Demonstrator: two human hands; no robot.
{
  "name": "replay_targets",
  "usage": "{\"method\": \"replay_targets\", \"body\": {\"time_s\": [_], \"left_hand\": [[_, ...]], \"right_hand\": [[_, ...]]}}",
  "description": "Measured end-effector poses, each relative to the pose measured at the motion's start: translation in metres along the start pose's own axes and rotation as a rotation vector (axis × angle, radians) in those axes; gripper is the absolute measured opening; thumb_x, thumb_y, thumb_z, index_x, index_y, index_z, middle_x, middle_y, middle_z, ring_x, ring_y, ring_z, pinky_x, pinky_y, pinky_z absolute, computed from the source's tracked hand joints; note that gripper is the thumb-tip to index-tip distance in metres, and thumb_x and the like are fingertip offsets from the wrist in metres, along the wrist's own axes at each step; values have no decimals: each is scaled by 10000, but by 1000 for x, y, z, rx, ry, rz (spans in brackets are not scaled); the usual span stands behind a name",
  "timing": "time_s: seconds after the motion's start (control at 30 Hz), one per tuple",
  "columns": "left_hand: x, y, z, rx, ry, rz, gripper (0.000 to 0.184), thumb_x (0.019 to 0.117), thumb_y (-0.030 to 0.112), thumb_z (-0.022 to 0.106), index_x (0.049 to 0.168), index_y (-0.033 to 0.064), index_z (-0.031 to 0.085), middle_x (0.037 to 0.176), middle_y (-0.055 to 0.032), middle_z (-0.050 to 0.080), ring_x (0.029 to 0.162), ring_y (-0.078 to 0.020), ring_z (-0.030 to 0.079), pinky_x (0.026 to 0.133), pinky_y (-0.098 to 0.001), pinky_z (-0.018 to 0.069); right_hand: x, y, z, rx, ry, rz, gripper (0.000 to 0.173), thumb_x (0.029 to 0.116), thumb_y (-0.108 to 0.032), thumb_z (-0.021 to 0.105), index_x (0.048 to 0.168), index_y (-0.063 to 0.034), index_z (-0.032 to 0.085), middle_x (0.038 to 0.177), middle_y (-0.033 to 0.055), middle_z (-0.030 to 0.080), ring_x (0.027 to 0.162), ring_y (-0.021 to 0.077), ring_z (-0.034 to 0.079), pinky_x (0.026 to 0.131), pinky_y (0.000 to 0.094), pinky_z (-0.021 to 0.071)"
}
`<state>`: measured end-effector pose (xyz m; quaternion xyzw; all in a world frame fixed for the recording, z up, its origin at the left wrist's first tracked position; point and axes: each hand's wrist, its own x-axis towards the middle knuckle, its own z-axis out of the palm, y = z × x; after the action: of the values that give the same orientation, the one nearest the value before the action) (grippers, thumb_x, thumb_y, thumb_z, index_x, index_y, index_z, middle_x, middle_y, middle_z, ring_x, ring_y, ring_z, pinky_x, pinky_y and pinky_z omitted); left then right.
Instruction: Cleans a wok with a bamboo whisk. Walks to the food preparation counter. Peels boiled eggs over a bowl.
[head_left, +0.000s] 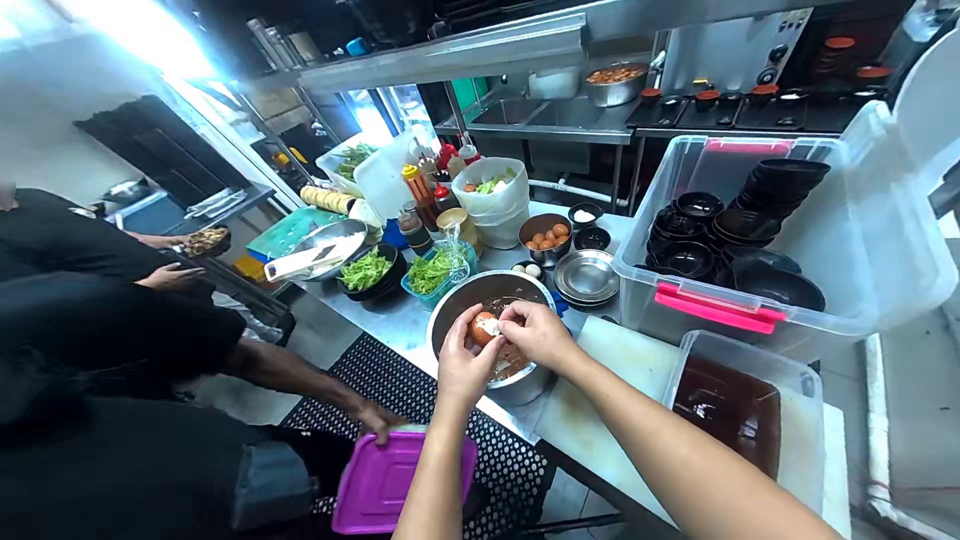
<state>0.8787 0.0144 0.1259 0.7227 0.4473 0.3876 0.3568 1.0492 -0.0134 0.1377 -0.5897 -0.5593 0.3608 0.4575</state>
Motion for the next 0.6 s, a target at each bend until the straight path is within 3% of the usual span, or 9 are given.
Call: {"method": "replay_targets", "body": {"time_s": [0.2, 0.3, 0.37, 0.4, 0.43, 0.53, 0.6], "left_hand": [[-4, 9, -1, -236, -84, -107, 614, 868, 107, 807, 1429, 151, 560, 1268, -77, 679, 1018, -191, 714, 885, -385, 619], [-5, 8, 0, -381, -111, -83, 598, 868, 47, 785, 1419, 80, 556, 1201, -148, 696, 969, -246, 724, 838, -385, 632], [-15, 50, 2, -405, -91, -168, 565, 882, -75, 710, 1411, -17, 522, 1130, -199, 697, 899, -255, 726, 796, -363, 630], [-21, 101, 3, -352, -62, -387, 534, 915, -122, 652, 1409, 25, 512, 1105, -145, 685, 889, -213, 695, 815, -341, 584], [-23, 126, 6, -323, -45, -501, 515, 937, -135, 608, 1410, 43, 509, 1084, -117, 684, 871, -186, 684, 812, -322, 571], [-20, 90, 8, -442, -81, -366, 521, 924, -171, 564, 1420, -32, 486, 1102, -164, 670, 827, -183, 680, 731, -302, 591], [-13, 70, 6, -466, -136, -355, 555, 926, -171, 573, 1450, -42, 440, 1150, -212, 665, 859, -218, 698, 751, -339, 604]], "right_hand": [[-2, -1, -7, 28, -24, 53, 146, 952, -184, 623, 921, -61, 696, 783, 78, 661, 716, 200, 651, 683, 443, 547], [-7, -3, -8, 95, -16, 106, 158, 960, -195, 611, 930, -60, 687, 765, 87, 676, 663, 198, 666, 640, 414, 571], [-12, -6, -8, 152, -7, 133, 175, 980, -199, 601, 930, -50, 678, 750, 91, 684, 624, 186, 667, 614, 382, 578], [-13, -8, -9, 182, -10, 150, 180, 985, -194, 593, 934, -40, 674, 753, 91, 685, 621, 181, 662, 612, 370, 570], [-13, -9, -10, 212, -12, 170, 184, 988, -194, 590, 936, -36, 669, 751, 87, 683, 615, 173, 657, 606, 356, 566], [-12, -11, -14, 290, 16, 245, 182, 981, -188, 577, 928, -36, 664, 729, 68, 678, 595, 157, 653, 576, 332, 562], [-13, -13, -17, 356, 44, 295, 178, 1001, -193, 557, 958, -45, 648, 759, 65, 677, 596, 152, 650, 558, 315, 558]]}}
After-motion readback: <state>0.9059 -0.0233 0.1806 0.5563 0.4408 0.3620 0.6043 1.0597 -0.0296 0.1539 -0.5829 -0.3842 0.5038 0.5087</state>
